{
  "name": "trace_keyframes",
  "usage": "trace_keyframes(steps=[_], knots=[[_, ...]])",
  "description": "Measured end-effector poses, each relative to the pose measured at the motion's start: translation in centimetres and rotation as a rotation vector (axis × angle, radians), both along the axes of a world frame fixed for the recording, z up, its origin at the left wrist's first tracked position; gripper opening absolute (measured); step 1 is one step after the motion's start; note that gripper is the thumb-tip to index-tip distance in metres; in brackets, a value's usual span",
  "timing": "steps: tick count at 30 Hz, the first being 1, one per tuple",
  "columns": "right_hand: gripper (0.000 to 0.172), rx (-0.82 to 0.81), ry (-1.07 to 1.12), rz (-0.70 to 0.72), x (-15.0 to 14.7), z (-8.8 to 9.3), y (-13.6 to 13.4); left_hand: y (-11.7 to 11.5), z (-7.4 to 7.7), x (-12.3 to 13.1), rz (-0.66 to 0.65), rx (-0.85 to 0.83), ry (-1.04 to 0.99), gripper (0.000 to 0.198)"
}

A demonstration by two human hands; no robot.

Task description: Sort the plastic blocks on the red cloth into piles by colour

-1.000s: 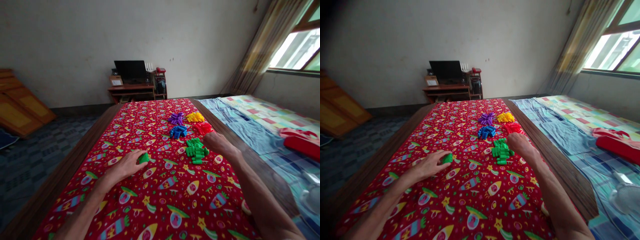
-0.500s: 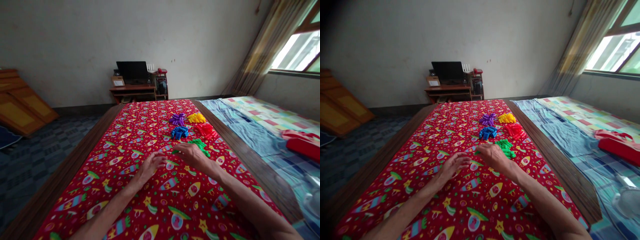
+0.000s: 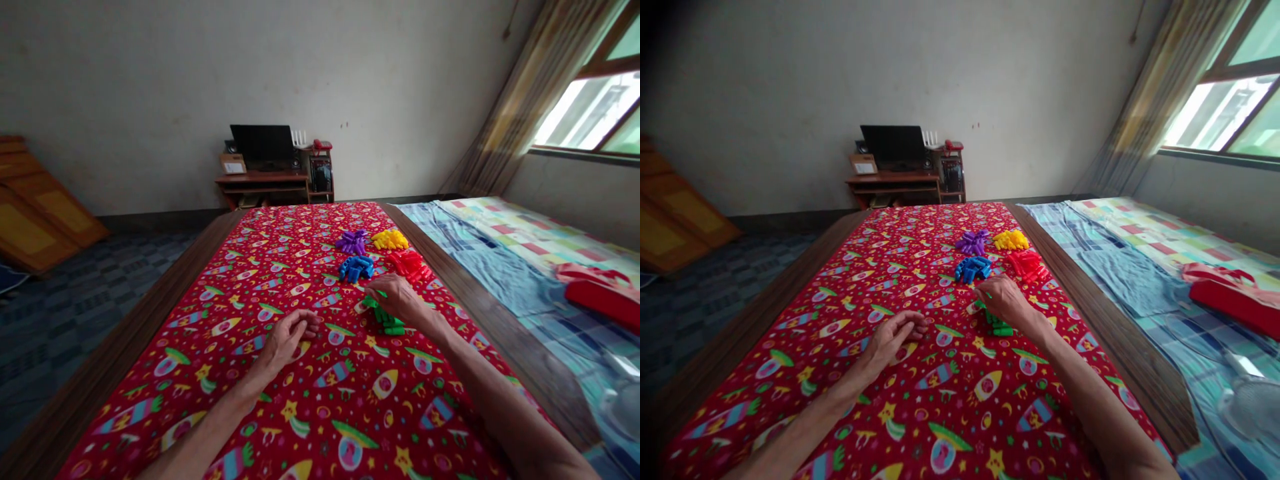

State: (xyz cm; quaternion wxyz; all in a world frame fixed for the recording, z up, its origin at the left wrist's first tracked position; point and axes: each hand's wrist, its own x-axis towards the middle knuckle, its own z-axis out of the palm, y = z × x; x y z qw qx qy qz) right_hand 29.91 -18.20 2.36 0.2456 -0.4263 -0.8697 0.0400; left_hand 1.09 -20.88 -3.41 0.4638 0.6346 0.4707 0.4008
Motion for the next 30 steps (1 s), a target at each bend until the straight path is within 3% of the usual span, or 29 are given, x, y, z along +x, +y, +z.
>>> trace_keyframes(steps=[3,5,8,10,12,14,17,24,30], knots=[[0.042,0.032,0.163,-0.169,0.2,1.1,-0.5,1.2,0.8,-2.2,0.096,0.166,0.168,0.027],[0.044,-0.015,0.279,-0.188,-0.6,1.3,-1.3,2.5,0.8,-4.4,0.213,0.241,0.254,0.026],[0.046,-0.153,0.35,-0.033,-3.3,0.1,-3.2,4.2,0.0,-7.3,0.374,0.17,0.231,0.028],[0.043,-0.24,0.282,0.154,-5.4,-1.4,-4.4,4.8,-0.5,-8.4,0.436,0.098,0.161,0.03],[0.036,-0.223,0.158,0.303,-7.1,-3.2,-5.3,5.0,-0.8,-8.9,0.465,0.069,0.124,0.031],[0.027,-0.138,0.043,0.363,-8.0,-4.7,-5.6,4.9,-0.9,-8.9,0.466,0.08,0.159,0.03],[0.023,-0.063,-0.028,0.304,-8.1,-5.9,-5.4,4.8,-0.9,-8.7,0.429,0.133,0.245,0.029],[0.024,-0.047,-0.058,0.159,-8.4,-5.8,-5.0,5.6,-1.9,-9.2,0.384,0.221,0.262,0.033],[0.025,-0.042,-0.142,0.045,-11.1,-5.7,-2.2,5.8,-2.1,-9.2,0.374,0.24,0.275,0.031]])
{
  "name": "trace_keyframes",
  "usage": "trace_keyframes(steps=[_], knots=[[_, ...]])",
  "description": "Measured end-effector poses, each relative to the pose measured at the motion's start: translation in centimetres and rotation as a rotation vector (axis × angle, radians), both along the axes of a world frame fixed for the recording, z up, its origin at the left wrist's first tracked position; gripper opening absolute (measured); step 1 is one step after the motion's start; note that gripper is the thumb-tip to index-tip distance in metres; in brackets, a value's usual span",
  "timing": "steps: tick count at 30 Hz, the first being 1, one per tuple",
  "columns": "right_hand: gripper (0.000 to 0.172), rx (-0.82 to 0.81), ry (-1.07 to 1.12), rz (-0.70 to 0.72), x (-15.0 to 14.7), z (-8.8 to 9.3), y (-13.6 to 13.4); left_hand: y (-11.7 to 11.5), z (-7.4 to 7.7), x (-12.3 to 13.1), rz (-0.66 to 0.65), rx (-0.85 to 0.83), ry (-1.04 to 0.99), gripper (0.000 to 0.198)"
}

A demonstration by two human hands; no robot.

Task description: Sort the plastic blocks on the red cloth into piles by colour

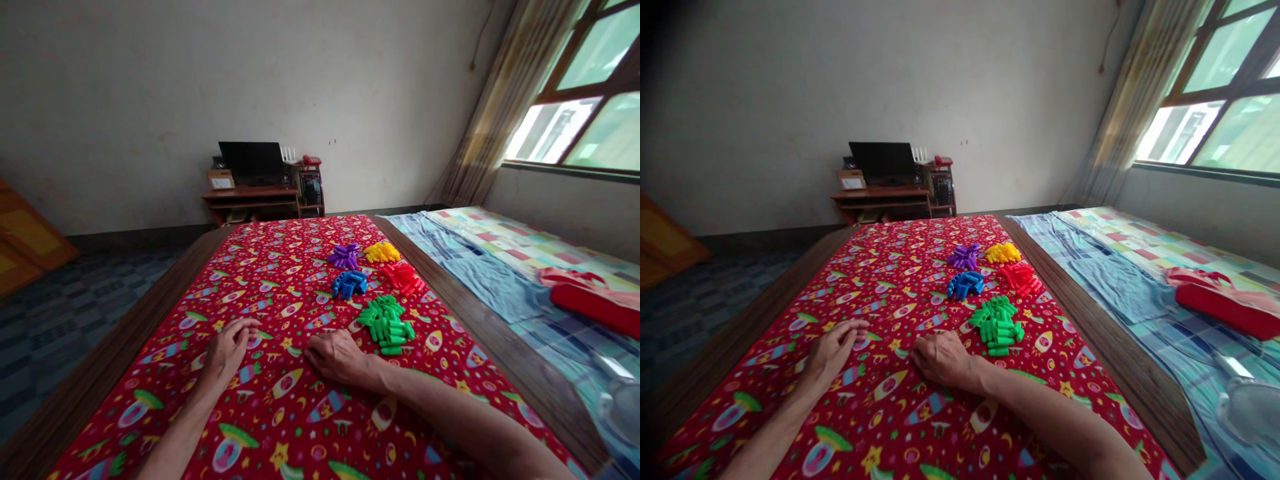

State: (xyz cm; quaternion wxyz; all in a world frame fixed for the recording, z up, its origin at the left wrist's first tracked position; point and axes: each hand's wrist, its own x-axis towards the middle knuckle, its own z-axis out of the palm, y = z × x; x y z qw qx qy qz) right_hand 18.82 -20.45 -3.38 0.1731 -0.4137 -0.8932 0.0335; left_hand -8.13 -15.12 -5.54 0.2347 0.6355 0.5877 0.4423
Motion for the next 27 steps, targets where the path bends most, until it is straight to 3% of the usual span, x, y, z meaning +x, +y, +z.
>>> trace_keyframes(steps=[4,27], knots=[[0.027,0.017,-0.036,-0.003,-0.77,-0.37,1.1,-0.07,0.13,-0.02,-0.012,0.0,0.008,0.032],[0.022,0.06,0.019,0.09,0.14,-0.32,0.85,-0.39,0.82,0.12,0.0,0.013,0.046,0.03]])
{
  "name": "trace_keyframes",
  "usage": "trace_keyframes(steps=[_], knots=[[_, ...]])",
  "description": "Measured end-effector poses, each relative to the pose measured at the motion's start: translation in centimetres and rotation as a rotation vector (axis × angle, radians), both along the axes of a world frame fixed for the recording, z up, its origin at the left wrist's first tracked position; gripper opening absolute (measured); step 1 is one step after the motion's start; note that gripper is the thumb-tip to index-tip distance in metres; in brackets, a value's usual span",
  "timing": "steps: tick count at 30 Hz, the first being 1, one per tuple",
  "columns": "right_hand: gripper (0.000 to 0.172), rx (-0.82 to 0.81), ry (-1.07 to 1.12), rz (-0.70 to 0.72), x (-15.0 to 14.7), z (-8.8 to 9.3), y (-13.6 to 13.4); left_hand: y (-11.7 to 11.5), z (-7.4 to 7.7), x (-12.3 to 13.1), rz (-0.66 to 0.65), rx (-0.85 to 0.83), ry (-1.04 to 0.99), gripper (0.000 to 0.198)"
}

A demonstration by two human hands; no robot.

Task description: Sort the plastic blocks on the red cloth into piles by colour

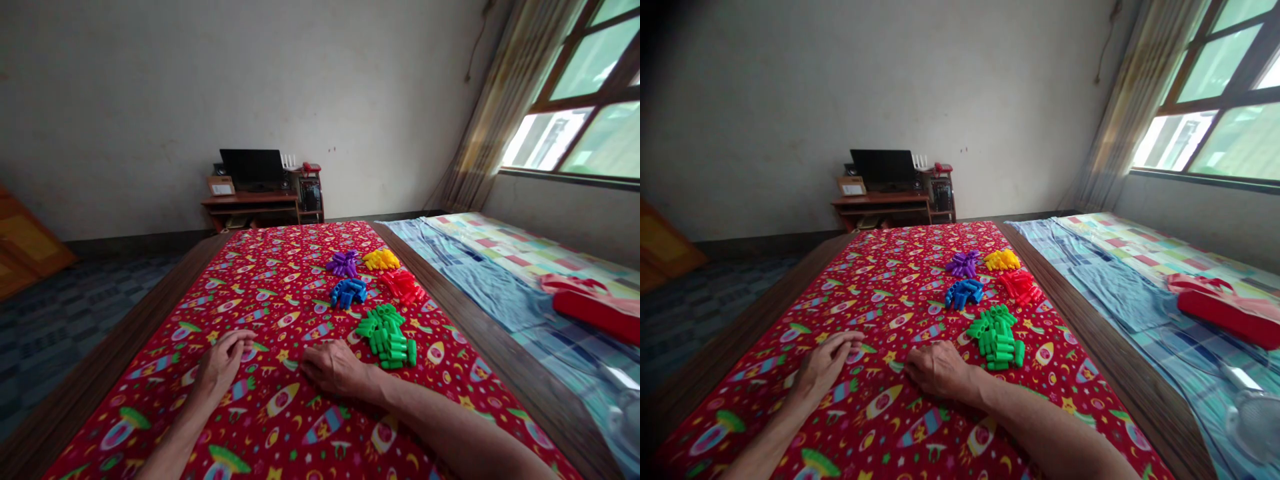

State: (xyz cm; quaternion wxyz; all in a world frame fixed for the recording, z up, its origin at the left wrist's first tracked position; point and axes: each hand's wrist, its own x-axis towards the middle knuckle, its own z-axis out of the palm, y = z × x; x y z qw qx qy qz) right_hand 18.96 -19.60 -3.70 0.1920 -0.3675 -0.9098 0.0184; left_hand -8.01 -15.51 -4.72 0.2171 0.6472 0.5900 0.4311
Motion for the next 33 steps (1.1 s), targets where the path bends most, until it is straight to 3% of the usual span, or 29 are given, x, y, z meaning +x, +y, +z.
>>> trace_keyframes(steps=[8,21,28,30,33], knots=[[0.023,-0.006,-0.004,-0.003,0.1,0.1,-0.1,0.3,-0.7,-0.3,0.0,0.004,-0.029,0.027],[0.024,-0.034,-0.009,0.001,0.1,0.5,-0.1,0.0,-0.3,0.0,0.002,0.019,-0.057,0.027],[0.025,-0.005,-0.006,-0.019,-0.3,-0.2,-0.4,0.1,-0.5,-0.1,-0.006,0.014,-0.001,0.029],[0.024,0.009,0.007,-0.006,-0.3,0.6,-0.6,0.2,-0.7,-0.3,-0.016,0.014,0.007,0.029],[0.028,0.055,0.13,-0.024,1.0,3.8,0.2,0.3,-0.9,-0.6,-0.026,0.009,0.019,0.029]])
